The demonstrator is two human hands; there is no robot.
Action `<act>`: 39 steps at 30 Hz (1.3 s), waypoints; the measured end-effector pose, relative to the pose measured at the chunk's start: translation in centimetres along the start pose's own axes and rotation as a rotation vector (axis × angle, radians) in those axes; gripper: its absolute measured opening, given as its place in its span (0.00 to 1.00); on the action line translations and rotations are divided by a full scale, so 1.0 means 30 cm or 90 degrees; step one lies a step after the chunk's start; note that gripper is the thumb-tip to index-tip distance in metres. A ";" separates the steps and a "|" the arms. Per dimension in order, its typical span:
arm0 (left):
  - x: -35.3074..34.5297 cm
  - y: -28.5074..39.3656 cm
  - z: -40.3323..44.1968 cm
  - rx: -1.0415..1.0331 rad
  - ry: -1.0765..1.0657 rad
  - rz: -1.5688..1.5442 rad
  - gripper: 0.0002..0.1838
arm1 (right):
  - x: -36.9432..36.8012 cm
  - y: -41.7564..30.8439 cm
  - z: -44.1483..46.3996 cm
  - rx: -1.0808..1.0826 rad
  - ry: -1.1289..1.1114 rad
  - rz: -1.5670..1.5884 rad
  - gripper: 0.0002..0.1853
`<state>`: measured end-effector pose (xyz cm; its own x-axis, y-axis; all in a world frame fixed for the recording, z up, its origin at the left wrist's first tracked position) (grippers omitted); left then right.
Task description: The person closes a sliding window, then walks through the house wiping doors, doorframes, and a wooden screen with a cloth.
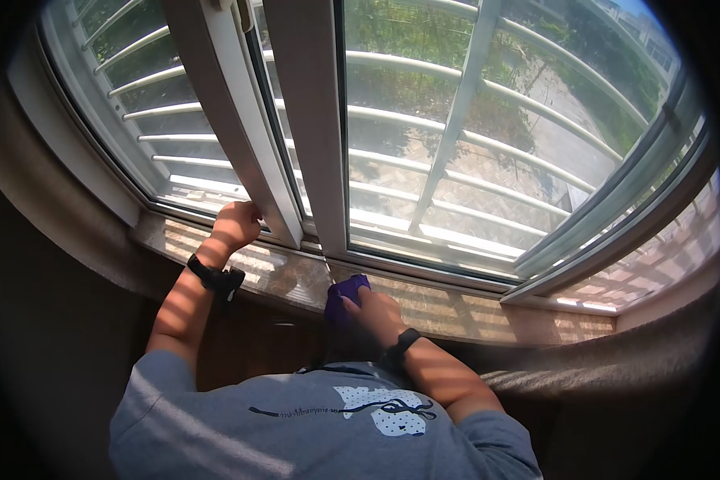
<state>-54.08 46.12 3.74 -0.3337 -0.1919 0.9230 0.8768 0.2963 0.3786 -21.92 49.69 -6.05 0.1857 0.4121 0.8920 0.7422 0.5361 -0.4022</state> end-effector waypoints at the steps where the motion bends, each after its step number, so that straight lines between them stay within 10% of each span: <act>1: 0.003 -0.002 -0.001 -0.006 -0.013 0.002 0.12 | -0.006 0.000 0.003 0.004 0.003 -0.007 0.23; 39: -0.077 0.259 0.055 -0.258 -0.139 -0.009 0.08 | 0.033 0.038 -0.138 0.019 0.182 0.099 0.24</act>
<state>-47.06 50.42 4.66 -0.3730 0.0206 0.9276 0.9221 -0.1022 0.3731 -18.22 47.65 -4.77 0.4721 0.2691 0.8395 0.6723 0.5061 -0.5403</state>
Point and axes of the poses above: each hand's wrist, its own z-axis towards the middle knuckle, its own x-axis out of the back of the hand, y = z × x, the point moved 1 cm from there along z, towards the middle knuckle, and after that the axes turned 8 degrees about -z, right-handed, at the moved point
